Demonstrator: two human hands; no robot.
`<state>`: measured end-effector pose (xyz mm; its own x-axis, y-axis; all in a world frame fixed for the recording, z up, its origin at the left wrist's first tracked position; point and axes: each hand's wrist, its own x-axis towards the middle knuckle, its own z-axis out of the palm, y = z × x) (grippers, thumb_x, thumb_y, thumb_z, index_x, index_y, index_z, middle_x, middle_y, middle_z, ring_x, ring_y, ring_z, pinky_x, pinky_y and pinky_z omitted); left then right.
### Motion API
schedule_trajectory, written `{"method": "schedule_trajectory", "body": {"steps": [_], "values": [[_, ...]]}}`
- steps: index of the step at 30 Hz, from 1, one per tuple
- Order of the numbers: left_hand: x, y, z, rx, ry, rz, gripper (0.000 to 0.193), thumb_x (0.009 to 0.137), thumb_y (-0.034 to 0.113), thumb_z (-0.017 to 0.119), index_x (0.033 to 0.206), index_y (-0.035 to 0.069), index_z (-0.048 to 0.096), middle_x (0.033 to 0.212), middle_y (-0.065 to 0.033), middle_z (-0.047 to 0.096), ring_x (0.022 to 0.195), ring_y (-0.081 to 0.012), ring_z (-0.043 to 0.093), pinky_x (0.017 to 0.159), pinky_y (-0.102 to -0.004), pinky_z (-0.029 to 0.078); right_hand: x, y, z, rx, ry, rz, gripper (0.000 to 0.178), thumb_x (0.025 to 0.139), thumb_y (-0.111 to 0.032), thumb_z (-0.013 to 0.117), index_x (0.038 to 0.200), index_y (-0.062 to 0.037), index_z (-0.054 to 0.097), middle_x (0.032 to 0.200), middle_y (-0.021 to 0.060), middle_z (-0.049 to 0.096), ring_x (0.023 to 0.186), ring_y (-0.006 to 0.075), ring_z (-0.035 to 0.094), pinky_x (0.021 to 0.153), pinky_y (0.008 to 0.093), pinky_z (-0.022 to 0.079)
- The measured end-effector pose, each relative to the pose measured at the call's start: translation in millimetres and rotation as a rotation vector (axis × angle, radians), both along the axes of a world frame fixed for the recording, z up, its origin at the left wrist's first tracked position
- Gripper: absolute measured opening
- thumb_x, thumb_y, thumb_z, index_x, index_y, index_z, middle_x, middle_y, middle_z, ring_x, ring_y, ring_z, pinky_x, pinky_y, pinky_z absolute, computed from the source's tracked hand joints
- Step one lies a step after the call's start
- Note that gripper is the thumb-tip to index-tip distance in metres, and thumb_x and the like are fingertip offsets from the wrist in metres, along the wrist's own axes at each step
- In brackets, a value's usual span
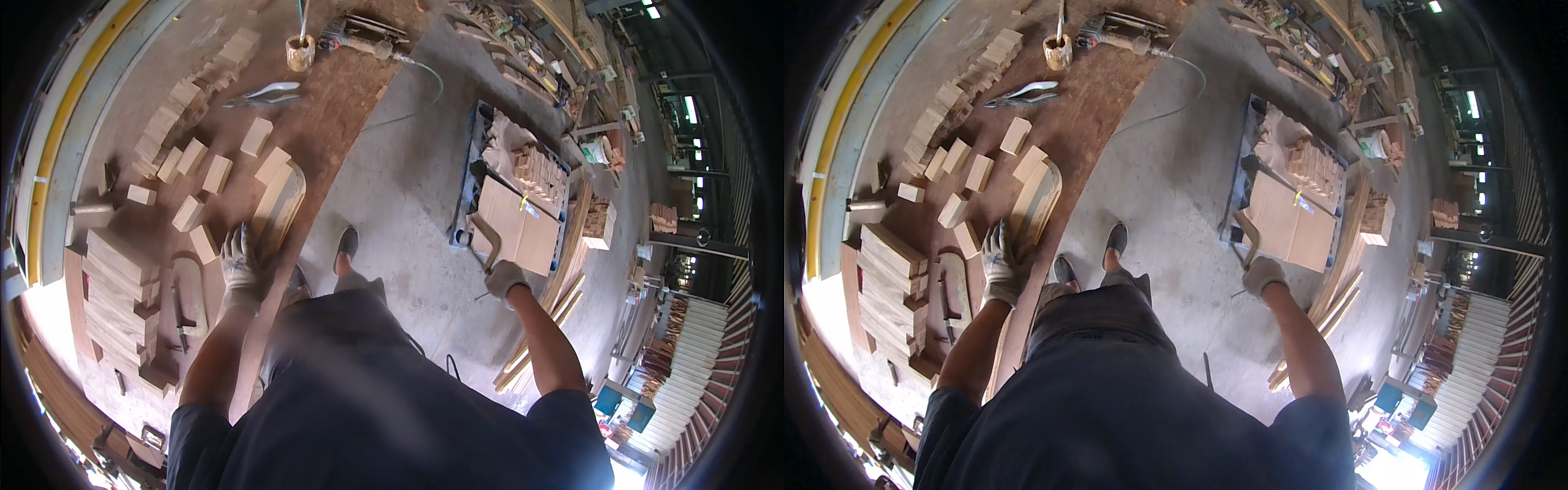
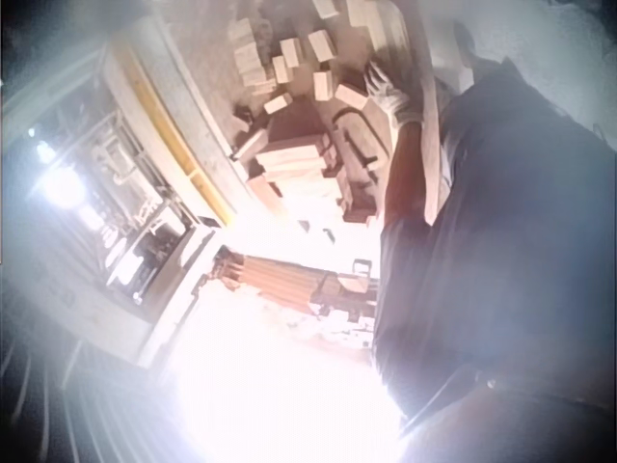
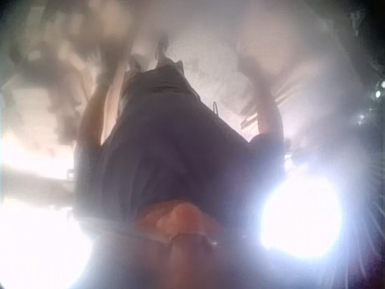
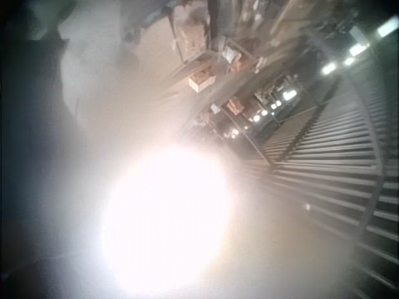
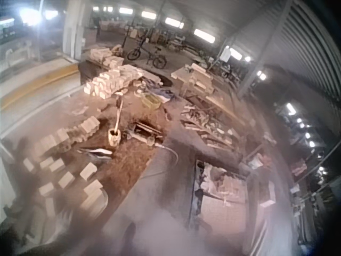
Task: The person assembles small wooden blocks in a workshop. They use a C-clamp to secure pieces, apply glue with a brush, and fasten them together using a pneumatic nail gun. The person handles multiple small wooden blocks and tools throughout the process.
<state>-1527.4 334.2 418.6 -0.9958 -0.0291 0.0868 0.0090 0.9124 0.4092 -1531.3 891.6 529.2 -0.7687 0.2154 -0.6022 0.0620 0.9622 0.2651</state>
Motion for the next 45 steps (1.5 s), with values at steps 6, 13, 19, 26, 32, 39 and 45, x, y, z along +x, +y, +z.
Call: {"method": "schedule_trajectory", "body": {"steps": [6, 13, 19, 26, 32, 39, 45], "values": [[1.2, -1.8, 0.4, 0.001, -0.014, 0.05, 0.087, 0.075, 0.038, 0.078, 0.144, -0.001, 0.042, 0.141, -0.0276, 0.048, 0.132, -0.0476, 0.043, 0.112, -0.0565, 0.033, -38.7, -72.9, 82.0, -0.52, -0.139, -0.525, 0.037, 0.08, -0.033, 0.068, 0.091, 0.0012, 0.075, 0.086, 0.025, 0.071, 0.08, 0.0365, 0.07, 0.077, 0.0437, 0.055], [1.0, 0.4, 5.6, 0.04, -0.037, 0.008, 0.089, 0.073, 0.037, 0.078, 0.146, 0.002, 0.041, 0.143, -0.0248, 0.047, 0.135, -0.0436, 0.041, 0.115, -0.055, 0.031, -37.8, -37.8, 39.4, -0.342, -0.172, -0.122, 0.033, 0.084, -0.032, 0.071, 0.089, 0.0, 0.076, 0.076, 0.0141, 0.07, 0.065, 0.0204, 0.064, 0.064, 0.0347, 0.052], [0.7, 0.9, 4.3, 0.021, -0.043, 0.026, 0.089, 0.073, 0.038, 0.078, 0.145, 0.002, 0.041, 0.143, -0.0248, 0.047, 0.135, -0.0435, 0.041, 0.114, -0.0549, 0.031, -24.2, -26.6, 30.7, -0.118, 0.005, -0.02, 0.033, 0.079, -0.034, 0.069, 0.087, -0.0028, 0.076, 0.079, 0.021, 0.07, 0.073, 0.0321, 0.069, 0.071, 0.0403, 0.054], [5.4, -1.8, -0.5, -0.012, -0.023, 0.04, 0.086, 0.076, 0.039, 0.077, 0.144, 0.0, 0.041, 0.142, -0.0248, 0.048, 0.135, -0.0431, 0.042, 0.113, -0.0553, 0.032, -39.3, -46.3, 64.4, -0.468, -0.041, -0.368, 0.034, 0.081, -0.035, 0.067, 0.089, -0.003, 0.075, 0.081, 0.0209, 0.071, 0.078, 0.0378, 0.069, 0.076, 0.0457, 0.053], [0.0, 0.4, 7.3, 0.005, 0.001, 0.034, 0.082, 0.076, 0.038, 0.076, 0.142, 0.0, 0.044, 0.14, -0.0248, 0.05, 0.133, -0.0434, 0.044, 0.112, -0.0554, 0.034, -52.5, -58.0, 64.5, -0.305, -0.172, -0.09, 0.031, 0.082, -0.033, 0.069, 0.091, -0.0046, 0.077, 0.081, 0.0221, 0.071, 0.078, 0.0373, 0.069, 0.076, 0.0446, 0.053], [1.2, 1.6, 3.3, 0.023, -0.003, 0.019, 0.083, 0.076, 0.037, 0.076, 0.143, 0.001, 0.043, 0.142, -0.0238, 0.049, 0.133, -0.0431, 0.043, 0.113, -0.0547, 0.033, -39.0, -52.3, 31.9, -0.158, -0.084, 0.002, 0.034, 0.082, -0.035, 0.065, 0.093, -0.0047, 0.076, 0.084, 0.0219, 0.071, 0.081, 0.0372, 0.07, 0.08, 0.045, 0.054], [1.7, 0.0, 7.2, 0.016, -0.022, 0.042, 0.083, 0.076, 0.035, 0.076, 0.144, 0.002, 0.041, 0.144, -0.0237, 0.047, 0.135, -0.0424, 0.042, 0.113, -0.0543, 0.032, -42.9, -60.8, 59.1, -0.44, -0.016, -0.245, 0.034, 0.082, -0.034, 0.067, 0.09, -0.0024, 0.075, 0.078, 0.0215, 0.07, 0.073, 0.0312, 0.069, 0.074, 0.0399, 0.054]]}}
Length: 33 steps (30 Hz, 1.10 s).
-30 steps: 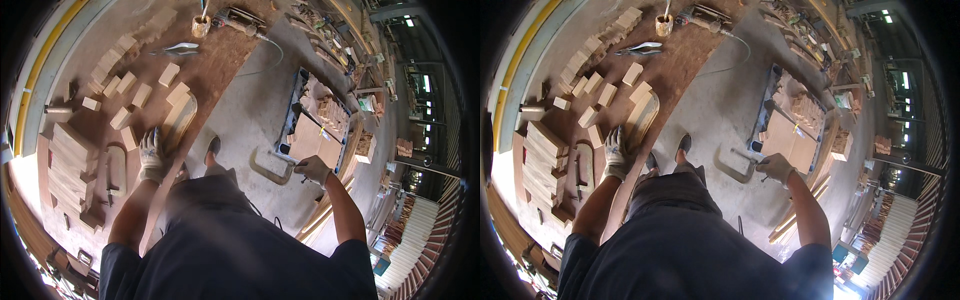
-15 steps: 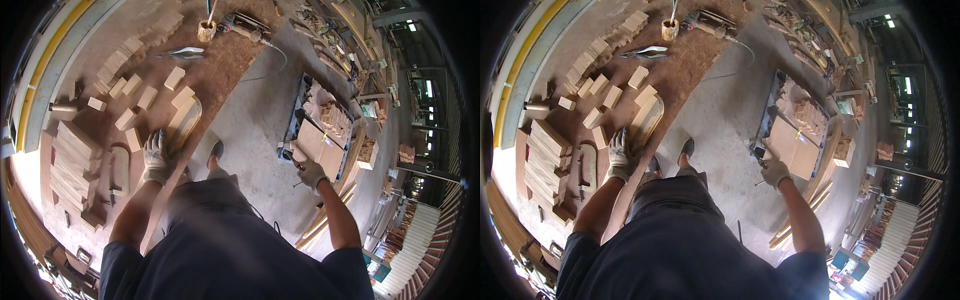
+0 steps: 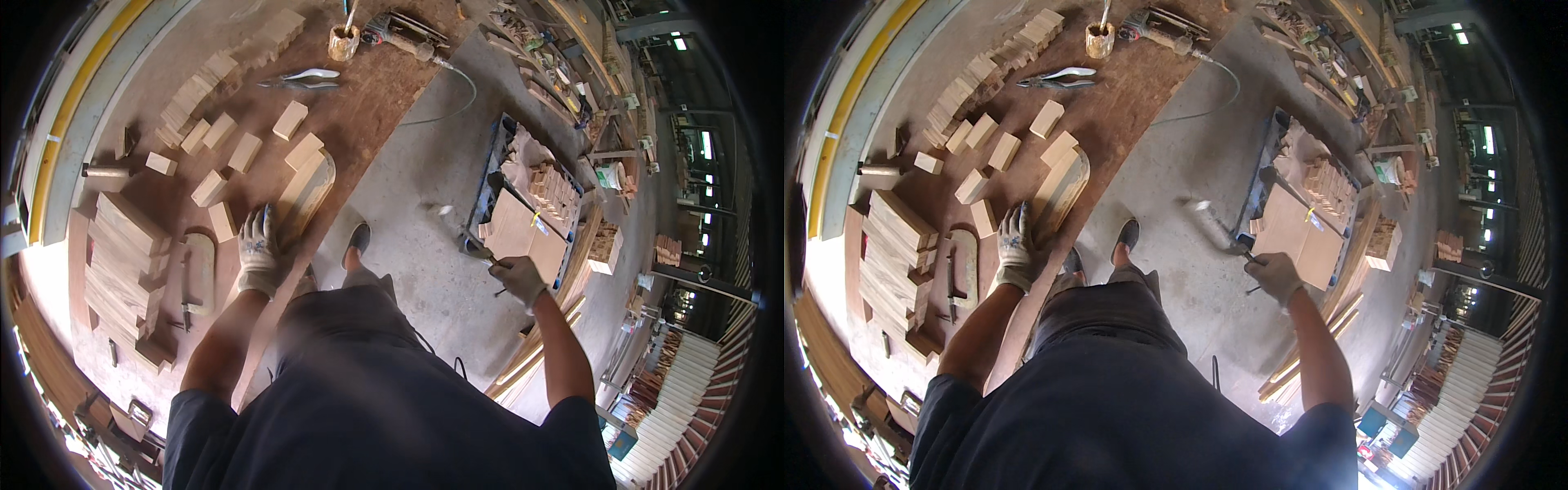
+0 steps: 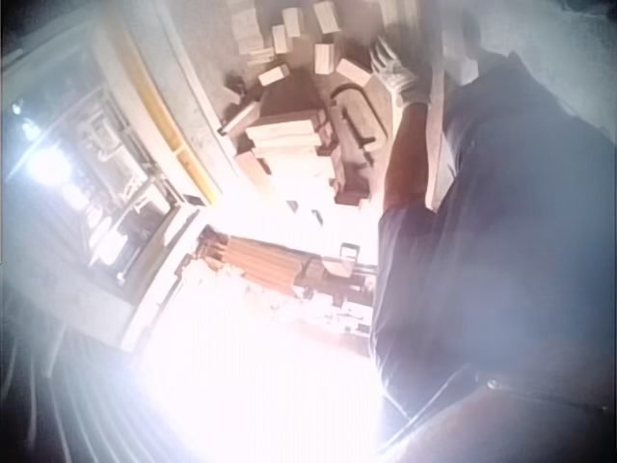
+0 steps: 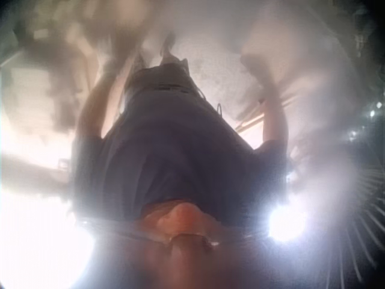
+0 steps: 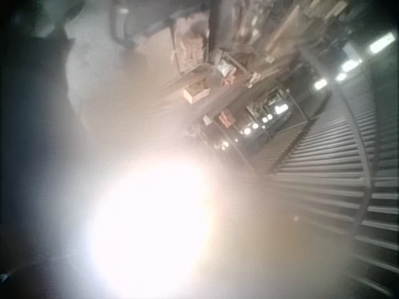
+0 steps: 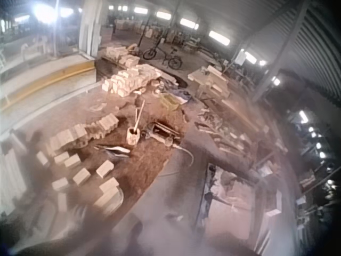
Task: The person assembles small wooden blocks in a workshop. They use a C-clamp to secure pieces, apply glue with a brush, and fasten them together using a pneumatic nail gun. The person handles multiple small wooden blocks and tools throughout the process.
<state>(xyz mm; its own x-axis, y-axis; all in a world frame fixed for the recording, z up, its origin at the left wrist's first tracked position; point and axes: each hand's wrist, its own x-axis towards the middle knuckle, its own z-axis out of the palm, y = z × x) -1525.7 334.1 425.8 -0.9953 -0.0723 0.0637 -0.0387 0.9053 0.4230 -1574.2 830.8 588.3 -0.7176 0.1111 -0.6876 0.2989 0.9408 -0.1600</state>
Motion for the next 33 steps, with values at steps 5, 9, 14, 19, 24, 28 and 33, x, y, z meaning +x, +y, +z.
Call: {"method": "schedule_trajectory", "body": {"steps": [5, 9, 14, 19, 24, 28, 33], "values": [[-1.2, 0.1, -1.1, 0.01, -0.008, -0.023, 0.092, 0.071, 0.037, 0.08, 0.144, -0.002, 0.041, 0.142, -0.0263, 0.048, 0.133, -0.0453, 0.043, 0.114, -0.0534, 0.033, -8.6, 4.2, -4.3, 0.039, -0.033, 0.137, 0.034, 0.08, -0.035, 0.07, 0.091, -0.0029, 0.076, 0.073, 0.0208, 0.068, 0.065, 0.0331, 0.066, 0.069, 0.0411, 0.053], [-0.9, 1.2, -1.3, -0.016, 0.004, -0.001, 0.091, 0.072, 0.037, 0.08, 0.144, -0.003, 0.041, 0.142, -0.0268, 0.048, 0.132, -0.0463, 0.043, 0.113, -0.0538, 0.034, -1.3, -4.3, 19.1, -0.118, 0.0, -0.285, 0.033, 0.08, -0.034, 0.069, 0.086, -0.0021, 0.074, 0.077, 0.0225, 0.069, 0.067, 0.0362, 0.067, 0.069, 0.0428, 0.053], [-1.8, 1.5, -0.1, 0.015, -0.001, -0.021, 0.089, 0.074, 0.037, 0.079, 0.143, -0.004, 0.041, 0.141, -0.0283, 0.048, 0.131, -0.0477, 0.043, 0.113, -0.0545, 0.033, 4.5, -5.8, 11.5, 0.113, -0.095, 0.096, 0.028, 0.083, -0.024, 0.072, 0.093, 0.0013, 0.076, 0.074, 0.0115, 0.071, 0.065, 0.0166, 0.061, 0.064, 0.0326, 0.05], [0.5, 0.7, -3.1, -0.011, 0.01, -0.01, 0.089, 0.074, 0.038, 0.079, 0.143, -0.004, 0.042, 0.141, -0.0283, 0.048, 0.131, -0.0471, 0.044, 0.113, -0.0546, 0.034, 29.2, 12.4, 6.2, -0.125, 0.006, -0.345, 0.03, 0.081, -0.028, 0.072, 0.09, -0.0003, 0.077, 0.066, 0.0129, 0.066, 0.06, 0.0165, 0.058, 0.059, 0.0356, 0.048], [-3.3, -2.2, -9.0, -0.014, 0.057, -0.037, 0.089, 0.075, 0.039, 0.078, 0.143, -0.005, 0.041, 0.14, -0.0291, 0.048, 0.13, -0.0476, 0.044, 0.112, -0.055, 0.034, 12.8, 13.3, 8.7, -0.088, -0.092, -0.121, 0.032, 0.079, -0.031, 0.074, 0.086, 0.0002, 0.076, 0.064, 0.011, 0.066, 0.059, 0.0164, 0.06, 0.06, 0.0353, 0.049], [4.0, -1.0, -2.4, -0.029, 0.005, -0.011, 0.088, 0.076, 0.039, 0.078, 0.143, -0.004, 0.041, 0.14, -0.029, 0.048, 0.131, -0.0475, 0.044, 0.113, -0.0551, 0.034, 17.7, 2.1, 28.1, -0.178, 0.021, -0.345, 0.033, 0.079, -0.031, 0.072, 0.088, 0.0, 0.076, 0.069, 0.0141, 0.068, 0.063, 0.0212, 0.064, 0.063, 0.0369, 0.052], [-2.3, -0.8, -4.2, -0.015, 0.018, -0.025, 0.086, 0.077, 0.039, 0.077, 0.143, -0.003, 0.042, 0.14, -0.028, 0.049, 0.131, -0.0467, 0.044, 0.112, -0.0551, 0.033, 9.9, 11.2, 6.2, 0.076, -0.096, 0.065, 0.033, 0.08, -0.03, 0.072, 0.088, 0.0019, 0.075, 0.067, 0.0134, 0.066, 0.056, 0.0196, 0.059, 0.059, 0.0347, 0.05]]}}
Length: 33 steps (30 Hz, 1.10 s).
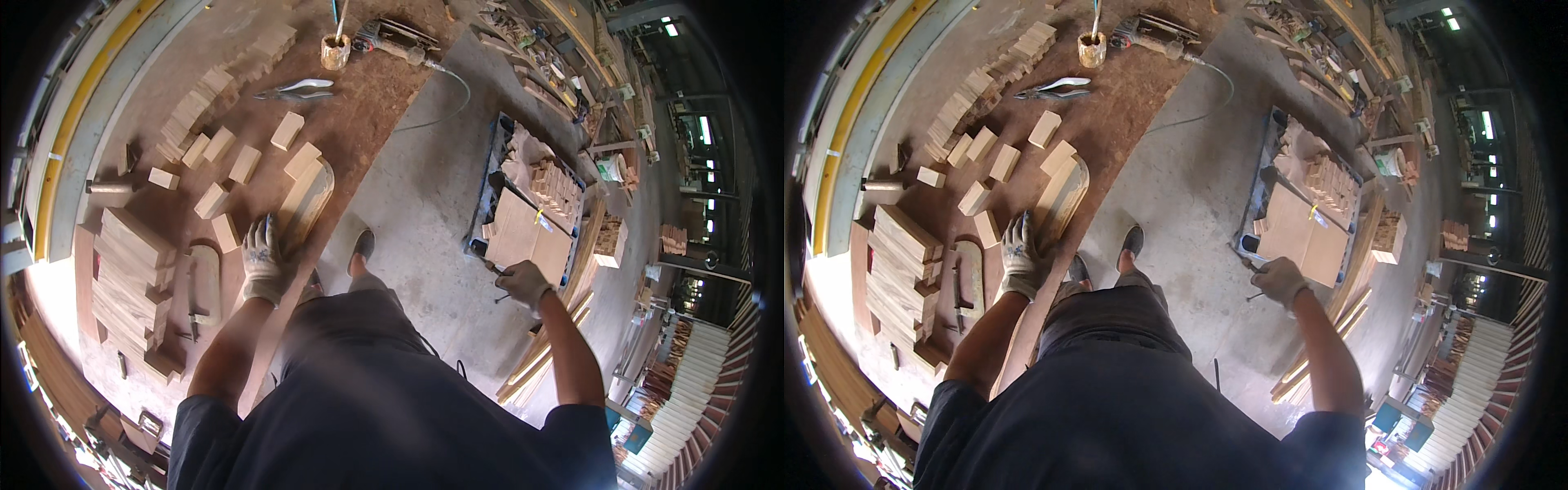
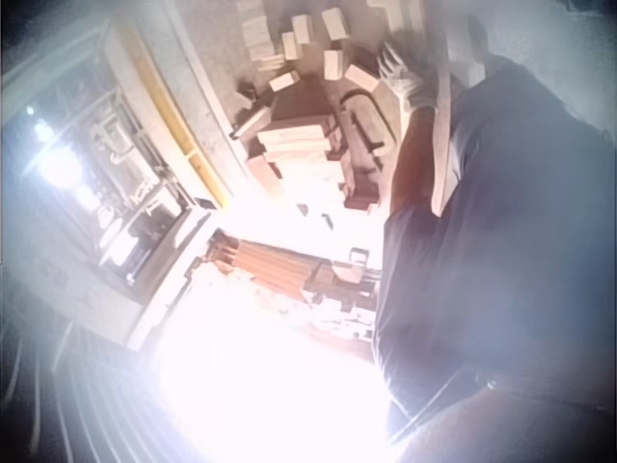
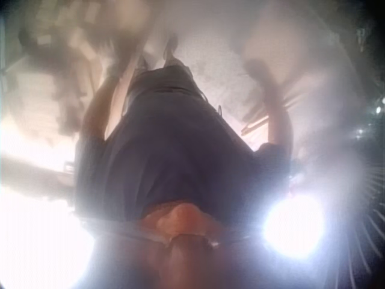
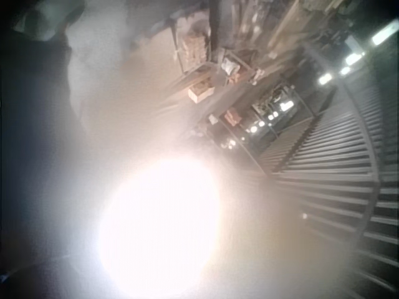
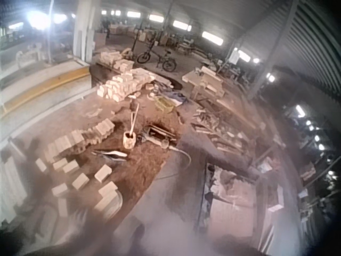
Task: The person assembles small wooden blocks in a workshop. They use a C-clamp to secure pieces, apply glue with a brush, and fasten them together using a pneumatic nail gun. The person handles multiple small wooden blocks and tools throughout the process.
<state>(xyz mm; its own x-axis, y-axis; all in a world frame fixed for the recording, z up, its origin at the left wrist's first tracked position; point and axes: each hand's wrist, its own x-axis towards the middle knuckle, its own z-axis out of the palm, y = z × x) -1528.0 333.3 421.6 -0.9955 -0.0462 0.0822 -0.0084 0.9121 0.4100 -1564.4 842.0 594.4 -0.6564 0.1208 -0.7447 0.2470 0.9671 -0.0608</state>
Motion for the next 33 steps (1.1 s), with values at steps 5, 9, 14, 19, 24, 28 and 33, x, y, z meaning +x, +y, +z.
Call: {"method": "schedule_trajectory", "body": {"steps": [5, 9, 14, 19, 24, 28, 33], "values": [[6.7, 0.8, 2.0, -0.011, -0.007, 0.024, 0.082, 0.076, 0.036, 0.076, 0.142, 0.0, 0.044, 0.14, -0.0261, 0.049, 0.132, -0.0445, 0.044, 0.112, -0.0552, 0.034, 6.0, -20.2, 31.3, -0.21, 0.017, -0.423, 0.035, 0.083, -0.032, 0.067, 0.094, -0.0003, 0.075, 0.073, 0.0209, 0.069, 0.068, 0.0293, 0.067, 0.068, 0.041, 0.052], [1.1, 2.4, 1.4, 0.044, -0.001, -0.015, 0.083, 0.076, 0.037, 0.077, 0.143, 0.0, 0.044, 0.14, -0.0263, 0.049, 0.132, -0.0451, 0.044, 0.111, -0.0552, 0.034, 9.2, -8.0, 0.2, -0.038, 0.034, -0.119, 0.035, 0.082, -0.031, 0.068, 0.095, 0.0003, 0.075, 0.076, 0.0219, 0.07, 0.065, 0.0288, 0.067, 0.067, 0.0393, 0.053], [8.7, 1.0, -1.6, -0.002, 0.005, 0.018, 0.083, 0.077, 0.038, 0.076, 0.142, 0.0, 0.044, 0.14, -0.0258, 0.049, 0.132, -0.0441, 0.044, 0.111, -0.0555, 0.034, 8.9, -19.8, 36.3, -0.321, 0.06, -0.366, 0.034, 0.082, -0.029, 0.069, 0.093, 0.0018, 0.075, 0.07, 0.0205, 0.068, 0.063, 0.0253, 0.065, 0.067, 0.0392, 0.052], [0.5, 3.3, 0.9, 0.008, 0.009, -0.003, 0.082, 0.077, 0.038, 0.076, 0.142, -0.001, 0.043, 0.14, -0.0259, 0.049, 0.132, -0.0442, 0.044, 0.111, -0.0558, 0.034, 16.6, -8.3, 2.9, -0.139, 0.028, -0.228, 0.032, 0.082, -0.03, 0.072, 0.094, -0.0002, 0.076, 0.067, 0.0103, 0.066, 0.058, 0.0166, 0.06, 0.058, 0.0344, 0.049], [7.3, -1.8, 2.4, -0.021, -0.03, 0.009, 0.086, 0.076, 0.038, 0.078, 0.142, -0.003, 0.042, 0.14, -0.0272, 0.049, 0.131, -0.0459, 0.044, 0.112, -0.0549, 0.034, 2.8, -39.2, 44.6, -0.386, 0.062, -0.618, 0.03, 0.085, -0.027, 0.072, 0.095, 0.0013, 0.077, 0.063, -0.0002, 0.06, 0.055, 0.0093, 0.05, 0.052, 0.0284, 0.041], [-1.3, 4.8, 2.2, 0.014, -0.01, -0.013, 0.089, 0.075, 0.039, 0.079, 0.143, -0.004, 0.041, 0.141, -0.0284, 0.048, 0.13, -0.0473, 0.044, 0.113, -0.0545, 0.033, 20.1, -5.4, -4.5, -0.041, 0.098, 0.114, 0.03, 0.085, -0.027, 0.071, 0.096, 0.0003, 0.077, 0.069, 0.0017, 0.067, 0.064, 0.0126, 0.061, 0.058, 0.031, 0.048], [3.1, 2.0, 0.5, -0.009, -0.001, 0.033, 0.084, 0.075, 0.035, 0.076, 0.143, 0.0, 0.043, 0.141, -0.0252, 0.049, 0.133, -0.0443, 0.043, 0.113, -0.0549, 0.033, 11.9, -15.6, 20.9, -0.304, 0.106, -0.32, 0.033, 0.084, -0.028, 0.071, 0.1, 0.0007, 0.076, 0.078, 0.0104, 0.073, 0.07, 0.0198, 0.066, 0.069, 0.034, 0.053]]}}
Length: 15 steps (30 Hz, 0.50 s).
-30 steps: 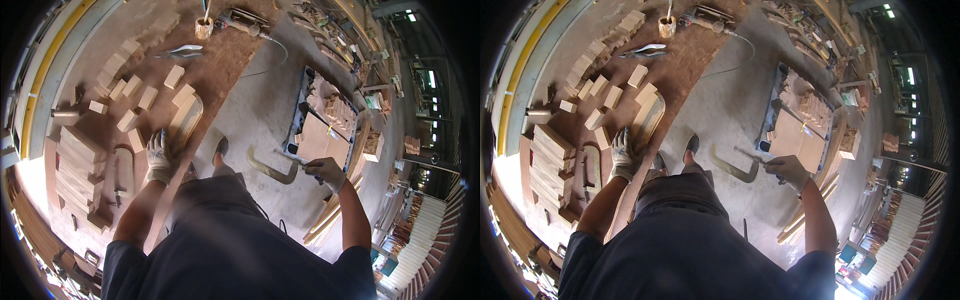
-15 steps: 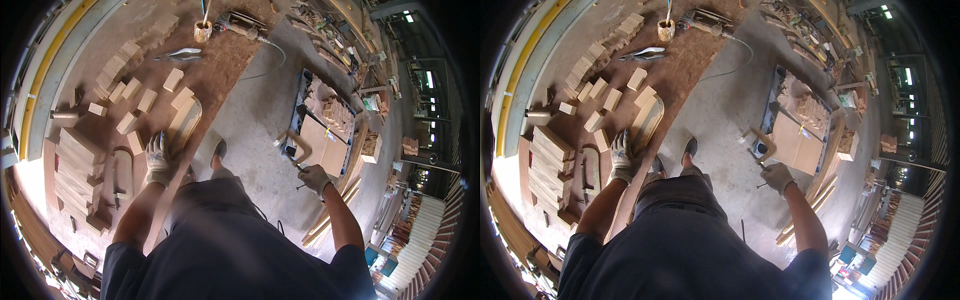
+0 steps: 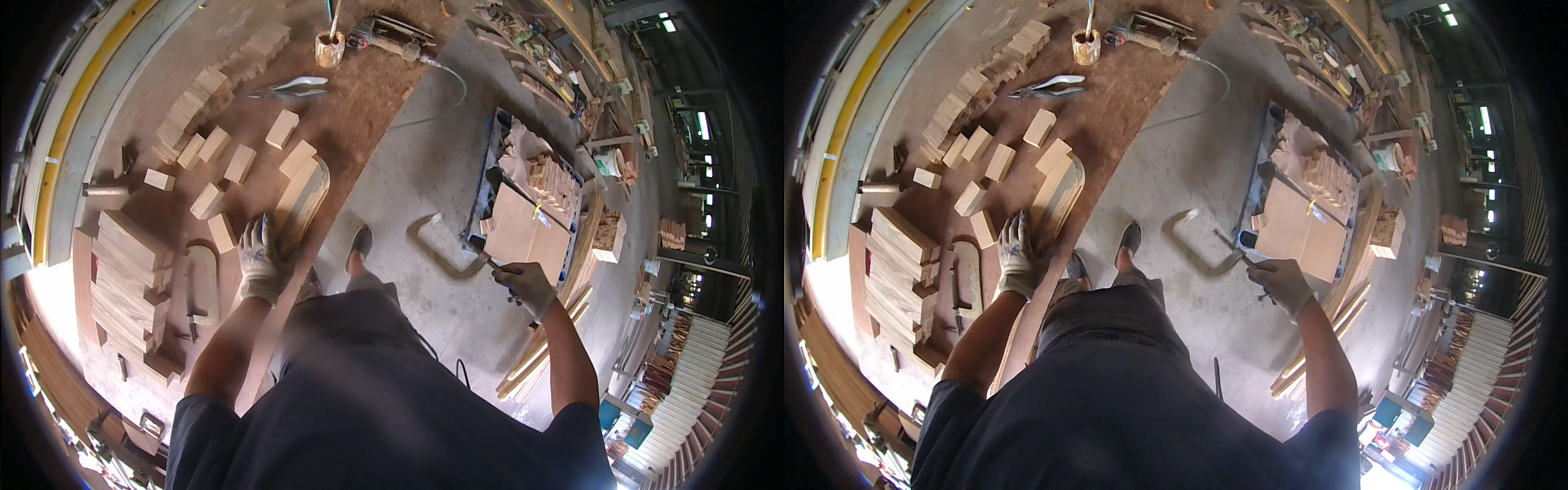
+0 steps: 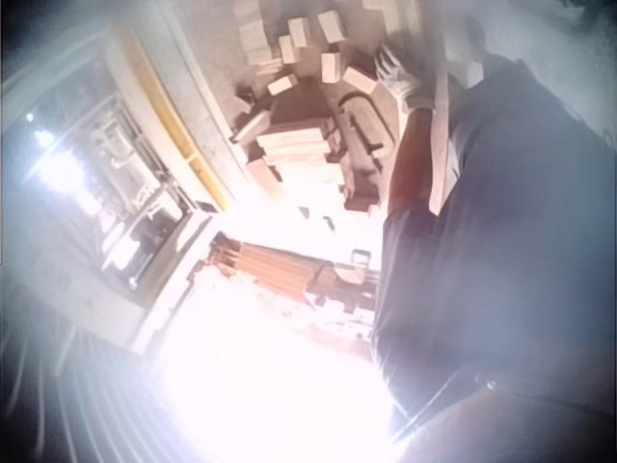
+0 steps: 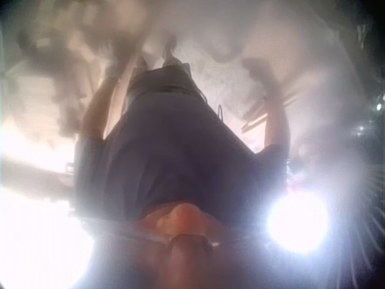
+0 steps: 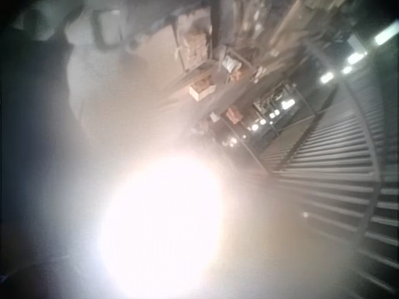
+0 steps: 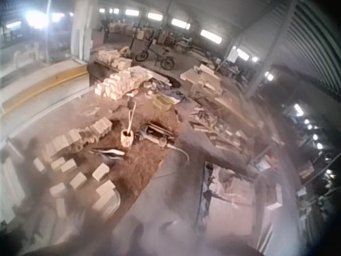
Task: The person assembles small wooden blocks in a workshop. They use a C-clamp to secure pieces, apply glue with a brush, and fasten them together using a pneumatic nail gun. The person handles multiple small wooden blocks and tools throughout the process.
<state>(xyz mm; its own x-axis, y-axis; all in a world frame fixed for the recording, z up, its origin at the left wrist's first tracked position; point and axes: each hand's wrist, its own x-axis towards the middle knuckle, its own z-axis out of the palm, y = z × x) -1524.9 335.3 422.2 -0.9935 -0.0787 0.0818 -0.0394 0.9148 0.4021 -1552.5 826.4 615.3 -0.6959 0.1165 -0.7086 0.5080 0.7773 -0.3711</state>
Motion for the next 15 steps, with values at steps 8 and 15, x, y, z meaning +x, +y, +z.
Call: {"method": "schedule_trajectory", "body": {"steps": [8, 15], "values": [[-0.7, -0.8, 5.7, 0.01, -0.039, -0.014, 0.083, 0.074, 0.034, 0.077, 0.142, 0.0, 0.043, 0.141, -0.0252, 0.049, 0.133, -0.044, 0.043, 0.113, -0.0552, 0.032, -6.0, -25.5, 28.3, -0.164, -0.139, -0.184, 0.028, 0.088, -0.025, 0.068, 0.098, -0.0007, 0.076, 0.064, 0.0026, 0.063, 0.053, 0.0121, 0.053, 0.052, 0.0313, 0.045], [2.5, -6.4, -23.9, -0.018, 0.052, -0.028, 0.087, 0.075, 0.045, 0.075, 0.142, 0.0, 0.043, 0.138, -0.0255, 0.05, 0.128, -0.0441, 0.046, 0.108, -0.055, 0.036, -1.4, 10.0, -5.3, 0.105, -0.009, 0.409, 0.027, 0.085, -0.024, 0.071, 0.097, 0.0, 0.077, 0.064, 0.0009, 0.062, 0.055, 0.0098, 0.055, 0.051, 0.0285, 0.044]]}}
